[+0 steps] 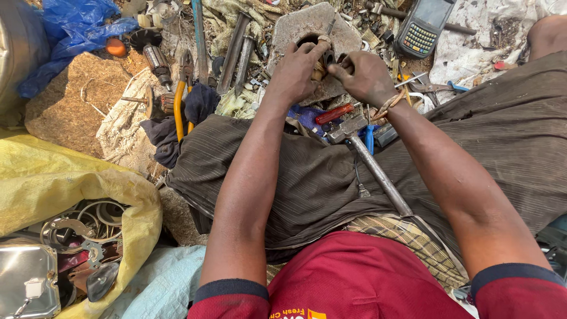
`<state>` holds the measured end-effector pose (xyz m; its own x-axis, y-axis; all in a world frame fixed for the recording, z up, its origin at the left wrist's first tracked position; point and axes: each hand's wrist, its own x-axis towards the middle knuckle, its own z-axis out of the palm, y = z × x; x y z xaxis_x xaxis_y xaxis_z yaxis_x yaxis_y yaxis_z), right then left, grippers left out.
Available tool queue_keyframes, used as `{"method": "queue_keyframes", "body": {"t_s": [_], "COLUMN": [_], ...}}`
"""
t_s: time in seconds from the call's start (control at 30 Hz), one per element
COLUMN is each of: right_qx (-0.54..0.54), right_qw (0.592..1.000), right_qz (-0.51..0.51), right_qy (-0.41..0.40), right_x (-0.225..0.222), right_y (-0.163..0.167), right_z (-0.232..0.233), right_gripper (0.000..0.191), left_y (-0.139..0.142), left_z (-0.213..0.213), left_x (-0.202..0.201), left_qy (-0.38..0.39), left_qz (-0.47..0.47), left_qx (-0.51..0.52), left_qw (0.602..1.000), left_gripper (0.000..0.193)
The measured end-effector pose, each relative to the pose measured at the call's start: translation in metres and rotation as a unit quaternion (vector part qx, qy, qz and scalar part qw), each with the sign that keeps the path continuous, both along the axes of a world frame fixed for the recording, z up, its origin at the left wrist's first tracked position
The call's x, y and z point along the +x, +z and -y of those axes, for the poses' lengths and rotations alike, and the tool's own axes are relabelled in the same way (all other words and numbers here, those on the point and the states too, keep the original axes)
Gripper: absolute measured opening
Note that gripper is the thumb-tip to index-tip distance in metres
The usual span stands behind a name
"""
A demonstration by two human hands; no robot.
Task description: The person disassembles a mechanical component using a screwdriver and pliers. They remove a spring and other small parts, placing them into a metal container. The person then uses a hammer to tap a part of the assembly.
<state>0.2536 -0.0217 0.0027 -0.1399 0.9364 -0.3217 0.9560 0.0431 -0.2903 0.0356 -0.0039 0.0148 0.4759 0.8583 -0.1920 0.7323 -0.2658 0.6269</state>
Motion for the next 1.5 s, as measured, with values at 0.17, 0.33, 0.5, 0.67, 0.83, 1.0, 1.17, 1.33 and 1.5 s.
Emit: {"method": "queue_keyframes", "body": {"t_s": [0.17, 0.33, 0.5, 0.67, 0.83, 1.0, 1.17, 1.33, 1.5], "right_qx": [-0.112, 0.154, -0.019, -0.067, -0.014, -0.011, -0.09, -0.151, -0.111], "right_qw": [0.981, 0.98, 0.98, 0.88, 0.835, 0.765, 0.632, 0.627, 0.559], "right_qz": [-0.084, -0.048, -0.157, -0.399, -0.487, -0.553, -0.653, -0.653, -0.678], "right_qy": [-0.133, 0.113, -0.122, -0.247, -0.257, -0.33, -0.408, -0.398, -0.464], "right_x": [-0.015, -0.021, -0.03, -0.03, -0.018, -0.009, 0.015, 0.046, 0.051], "right_y": [0.022, 0.035, 0.028, 0.043, 0.069, 0.052, 0.025, 0.021, 0.027], "right_z": [0.001, 0.015, 0.015, 0.022, 0.05, 0.078, 0.111, 0.159, 0.173], "right_gripper": [0.027, 0.022, 0.027, 0.016, 0.018, 0.02, 0.016, 0.02, 0.023], "left_y": [-0.005, -0.007, -0.002, 0.005, 0.016, 0.02, 0.005, -0.02, -0.017], "left_z": [0.003, 0.002, 0.004, 0.005, 0.012, 0.023, 0.032, 0.032, 0.046], "left_x": [-0.001, -0.001, 0.0, 0.005, 0.015, 0.014, 0.017, 0.045, 0.055], "left_qy": [-0.009, -0.009, -0.005, 0.003, -0.047, -0.028, -0.09, -0.161, -0.228], "left_qz": [0.01, 0.01, 0.016, 0.06, 0.232, 0.082, -0.038, -0.057, -0.129], "left_qx": [0.034, 0.046, 0.037, 0.099, -0.037, 0.094, 0.274, 0.325, 0.306], "left_qw": [0.999, 0.999, 0.999, 0.993, 0.971, 0.992, 0.957, 0.93, 0.915], "left_gripper": [0.082, 0.08, 0.081, 0.068, 0.027, 0.04, 0.052, 0.036, 0.027]}}
